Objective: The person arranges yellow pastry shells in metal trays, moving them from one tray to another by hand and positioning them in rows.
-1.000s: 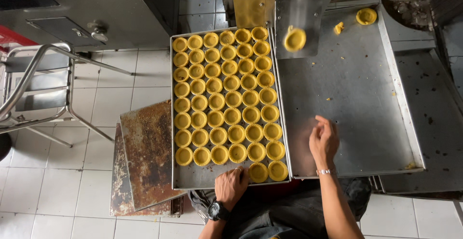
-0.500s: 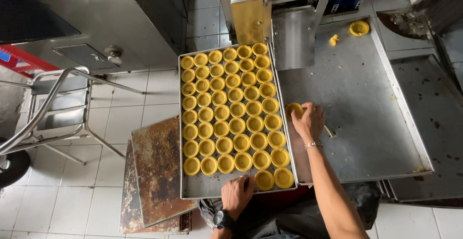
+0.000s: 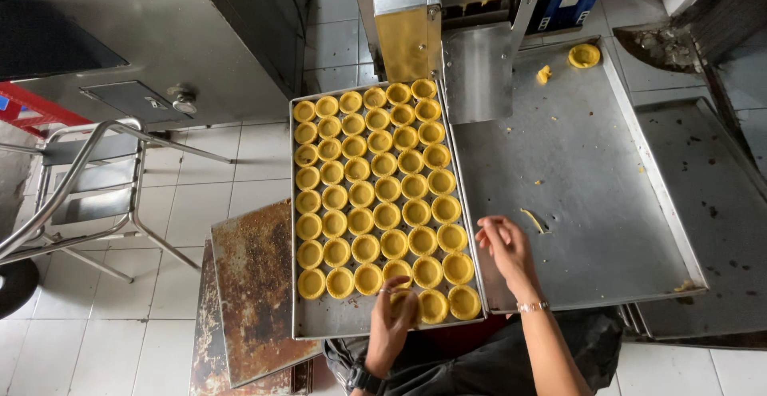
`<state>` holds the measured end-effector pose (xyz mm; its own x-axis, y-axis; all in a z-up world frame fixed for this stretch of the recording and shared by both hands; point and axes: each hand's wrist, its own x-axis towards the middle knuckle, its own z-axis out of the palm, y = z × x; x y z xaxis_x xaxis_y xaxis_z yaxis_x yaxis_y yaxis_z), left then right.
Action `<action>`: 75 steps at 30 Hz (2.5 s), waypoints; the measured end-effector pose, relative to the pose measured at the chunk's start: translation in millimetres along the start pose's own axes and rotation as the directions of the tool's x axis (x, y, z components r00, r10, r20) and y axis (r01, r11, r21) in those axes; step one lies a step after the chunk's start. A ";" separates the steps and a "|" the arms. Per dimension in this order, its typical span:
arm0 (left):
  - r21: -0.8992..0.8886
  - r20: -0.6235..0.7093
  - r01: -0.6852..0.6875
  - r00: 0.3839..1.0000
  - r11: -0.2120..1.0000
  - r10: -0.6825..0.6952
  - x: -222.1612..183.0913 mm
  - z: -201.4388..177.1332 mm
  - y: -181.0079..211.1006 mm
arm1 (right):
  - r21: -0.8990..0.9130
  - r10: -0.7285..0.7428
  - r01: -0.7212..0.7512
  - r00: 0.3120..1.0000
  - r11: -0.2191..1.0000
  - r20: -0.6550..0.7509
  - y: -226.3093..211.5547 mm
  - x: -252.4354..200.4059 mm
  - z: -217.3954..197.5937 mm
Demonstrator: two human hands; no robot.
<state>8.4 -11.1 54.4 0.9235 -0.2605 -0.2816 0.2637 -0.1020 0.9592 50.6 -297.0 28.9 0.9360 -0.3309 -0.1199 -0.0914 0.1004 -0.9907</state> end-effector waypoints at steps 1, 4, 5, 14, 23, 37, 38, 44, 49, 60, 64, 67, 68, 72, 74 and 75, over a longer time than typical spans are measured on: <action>-0.001 -0.006 0.003 1.000 1.000 -0.003 -0.5 -8.5 -4.7 | 0.000 0.003 -0.003 1.000 1.000 0.006 -5.2 9.0 -2.8; 0.385 -0.084 -0.151 0.977 0.910 0.197 1.1 -39.1 -18.9 | -0.225 0.038 -0.091 0.973 0.970 -0.228 -0.5 42.9 -10.1; 0.456 -0.111 -0.121 0.975 0.881 0.192 0.4 -49.6 -24.5 | -0.152 0.053 -0.088 0.974 0.984 -0.221 14.0 56.0 -14.7; 0.603 -0.130 -0.049 0.979 0.796 0.159 -13.5 -83.7 -46.5 | 0.554 0.412 -0.284 0.904 0.783 -0.119 2.4 133.4 4.4; 0.812 -0.083 -0.129 0.940 0.569 0.332 -31.6 -98.0 -34.1 | 0.656 0.406 -0.213 0.901 0.724 -0.155 -6.0 180.7 25.0; 0.861 0.094 -0.240 0.941 0.447 0.325 -57.9 -12.3 -24.4 | -0.678 -0.602 0.203 0.676 0.707 -0.426 -77.0 359.3 50.0; 0.842 0.002 -0.163 0.954 0.514 0.299 -51.4 -15.9 -22.5 | -0.633 -0.610 0.260 0.666 0.729 -0.429 -75.5 353.2 55.5; 0.132 -0.192 0.069 0.980 0.989 -0.042 -17.6 -27.2 25.0 | 0.048 -0.206 0.201 0.960 0.978 0.190 -60.1 140.2 98.2; -0.335 -0.180 0.084 0.972 0.939 -0.151 -0.8 -25.0 46.7 | -0.013 -0.056 0.092 0.708 0.996 0.704 -32.4 81.9 92.0; 0.749 -0.268 0.035 0.929 0.661 0.254 -45.9 -107.3 -56.1 | -0.762 -0.685 0.261 0.660 0.593 -0.307 -68.0 354.3 36.2; 0.816 -0.335 0.169 0.918 0.553 0.214 -52.8 -102.4 -46.6 | -0.332 -0.643 0.562 0.731 0.758 -0.230 -32.0 308.8 44.0; 0.961 -0.249 0.156 0.852 0.230 0.460 -79.1 -88.2 -61.8 | -0.133 -0.282 0.261 0.941 0.956 -0.186 -28.8 176.6 52.4; 0.971 -0.212 0.131 0.857 0.200 0.469 -85.0 -79.8 -60.6 | -0.086 -0.201 0.191 0.970 0.978 -0.135 -16.9 141.2 47.5; 0.980 -0.104 -0.002 0.849 0.201 0.518 -81.7 -51.3 -31.3 | -0.053 0.014 -0.016 0.999 0.998 -0.032 19.6 41.5 29.2; 0.955 -0.137 -0.007 0.876 0.297 0.462 -81.4 -40.3 -26.7 | -0.069 0.032 -0.034 0.999 0.997 -0.026 31.1 9.2 25.4; 0.924 -0.149 -0.030 0.891 0.381 0.430 -76.1 -35.1 -23.8 | -0.074 0.023 -0.025 0.999 0.997 -0.035 34.6 -3.9 22.0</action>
<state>-58.4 44.9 53.8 0.9772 -0.1332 0.1651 -0.1843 -0.9183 0.3504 51.3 -271.6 -3.5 0.9211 -0.3614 -0.1448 -0.1400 0.0395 -0.9894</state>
